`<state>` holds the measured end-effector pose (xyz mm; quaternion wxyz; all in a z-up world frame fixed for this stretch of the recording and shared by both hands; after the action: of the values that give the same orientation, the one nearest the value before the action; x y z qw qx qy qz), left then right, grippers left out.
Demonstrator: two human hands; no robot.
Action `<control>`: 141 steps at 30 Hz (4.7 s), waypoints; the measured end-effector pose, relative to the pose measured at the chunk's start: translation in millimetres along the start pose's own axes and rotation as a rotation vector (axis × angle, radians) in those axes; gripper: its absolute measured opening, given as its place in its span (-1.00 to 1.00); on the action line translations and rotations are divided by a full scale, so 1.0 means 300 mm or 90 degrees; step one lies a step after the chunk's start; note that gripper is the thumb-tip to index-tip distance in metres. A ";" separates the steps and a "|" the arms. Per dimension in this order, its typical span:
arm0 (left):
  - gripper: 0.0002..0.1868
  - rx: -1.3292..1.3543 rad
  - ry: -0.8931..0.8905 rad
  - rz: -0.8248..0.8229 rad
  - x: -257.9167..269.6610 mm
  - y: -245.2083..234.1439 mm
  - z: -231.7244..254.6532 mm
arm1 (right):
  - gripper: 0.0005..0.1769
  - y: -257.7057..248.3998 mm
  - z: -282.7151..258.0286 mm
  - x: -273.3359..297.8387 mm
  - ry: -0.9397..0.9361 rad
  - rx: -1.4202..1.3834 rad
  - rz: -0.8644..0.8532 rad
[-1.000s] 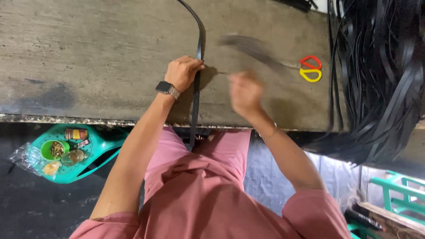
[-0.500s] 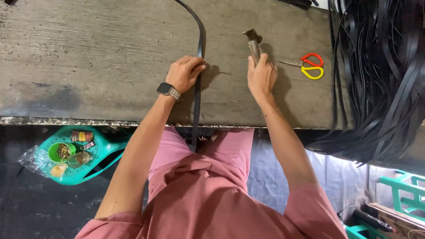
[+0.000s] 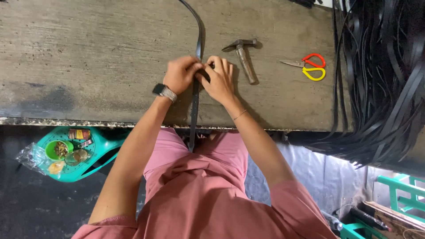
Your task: Punching a series of holes into a leather strap using a hammer and a punch tool on a workbench.
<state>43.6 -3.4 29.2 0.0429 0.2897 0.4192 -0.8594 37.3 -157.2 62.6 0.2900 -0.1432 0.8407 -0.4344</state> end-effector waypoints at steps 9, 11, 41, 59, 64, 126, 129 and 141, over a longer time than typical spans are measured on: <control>-0.81 0.426 -0.261 0.169 -0.016 -0.093 -0.067 | -0.73 -0.017 -0.015 -0.002 0.055 -0.028 -0.043; -0.72 0.549 -0.434 0.246 0.015 -0.092 -0.164 | -0.61 -0.023 -0.016 -0.006 0.055 -0.023 -0.034; -0.89 0.054 0.062 -0.103 0.333 -0.190 0.466 | -0.70 -0.026 -0.051 0.168 -0.109 -0.004 -0.003; -0.79 0.163 -0.210 0.098 0.122 -0.273 0.154 | -0.21 -0.047 -0.032 0.078 -0.035 -0.114 -0.124; -0.88 0.272 -0.213 0.080 0.034 -0.178 0.093 | -0.08 -0.014 0.011 0.087 0.003 -0.107 -0.151; -0.94 0.006 0.042 0.029 0.070 -0.018 0.081 | -0.52 -0.273 0.329 0.148 0.438 0.028 -0.018; -0.96 0.000 0.041 0.033 0.066 -0.020 0.084 | -0.54 -0.351 0.219 0.149 0.300 -0.176 0.085; -0.96 -0.026 0.035 0.021 0.086 0.019 0.055 | -0.51 -0.374 -0.106 0.143 0.156 -0.190 0.007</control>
<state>16.3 -15.0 19.3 0.0513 0.3193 0.4332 -0.8413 -17.3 -223.1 152.8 0.1632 -0.1261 0.9257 -0.3171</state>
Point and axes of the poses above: each hand's wrist, its own x-axis away from the middle knuckle, its own y-axis out of the palm, z = x × y, the point moved 5 cm from there along -x, towards the middle knuckle, and after that the axes turned 12 degrees about -x, right-handed, at the moved point
